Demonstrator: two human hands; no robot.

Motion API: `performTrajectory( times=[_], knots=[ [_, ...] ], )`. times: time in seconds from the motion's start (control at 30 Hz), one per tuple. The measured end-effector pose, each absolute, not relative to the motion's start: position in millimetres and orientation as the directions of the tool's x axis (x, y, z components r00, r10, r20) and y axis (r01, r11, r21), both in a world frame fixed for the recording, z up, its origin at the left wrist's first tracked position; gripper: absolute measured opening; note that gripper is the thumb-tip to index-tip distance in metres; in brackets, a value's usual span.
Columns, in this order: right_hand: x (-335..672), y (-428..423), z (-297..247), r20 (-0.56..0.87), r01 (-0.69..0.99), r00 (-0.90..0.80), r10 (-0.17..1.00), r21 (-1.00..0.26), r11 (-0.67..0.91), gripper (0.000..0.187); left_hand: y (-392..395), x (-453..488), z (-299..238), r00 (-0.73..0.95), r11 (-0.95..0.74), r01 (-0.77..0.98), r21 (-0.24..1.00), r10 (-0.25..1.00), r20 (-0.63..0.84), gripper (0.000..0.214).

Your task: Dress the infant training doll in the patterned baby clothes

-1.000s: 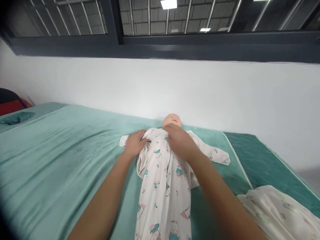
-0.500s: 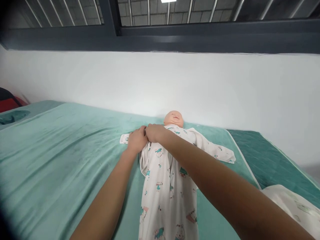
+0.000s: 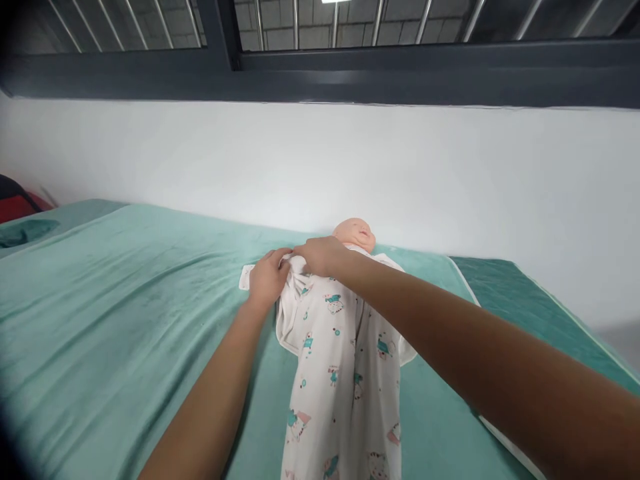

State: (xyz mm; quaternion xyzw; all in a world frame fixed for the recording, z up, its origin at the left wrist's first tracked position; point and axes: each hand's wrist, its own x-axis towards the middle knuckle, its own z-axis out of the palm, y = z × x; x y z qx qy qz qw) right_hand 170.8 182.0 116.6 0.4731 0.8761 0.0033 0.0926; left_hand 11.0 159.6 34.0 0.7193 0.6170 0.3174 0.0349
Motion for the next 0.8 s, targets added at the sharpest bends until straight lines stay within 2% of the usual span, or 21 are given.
performTrajectory(
  times=[0.17,0.4,0.57,0.67,0.8],
  knots=[
    [192,170,131,-0.106,0.847,-0.496,0.862,0.158,0.507,0.026,151,6,31,0.015,-0.251,0.824,0.508,0.906,0.423,0.037],
    [218,163,140,-0.002,0.891,-0.438,0.899,0.128,0.435,0.026,152,4,27,0.023,-0.25,0.801,0.545,0.921,0.389,0.039],
    [223,158,140,0.022,0.901,-0.431,0.902,0.067,0.429,0.023,154,4,26,0.065,-0.178,0.843,0.507,0.97,0.232,0.035],
    [222,158,135,0.057,0.903,-0.43,0.901,0.037,0.429,0.024,155,6,26,0.071,-0.181,0.873,0.453,0.966,0.248,0.032],
    [206,163,122,0.019,0.893,-0.449,0.893,0.026,0.448,0.026,156,14,29,0.085,-0.181,0.94,0.29,0.946,0.313,0.031]
  ],
)
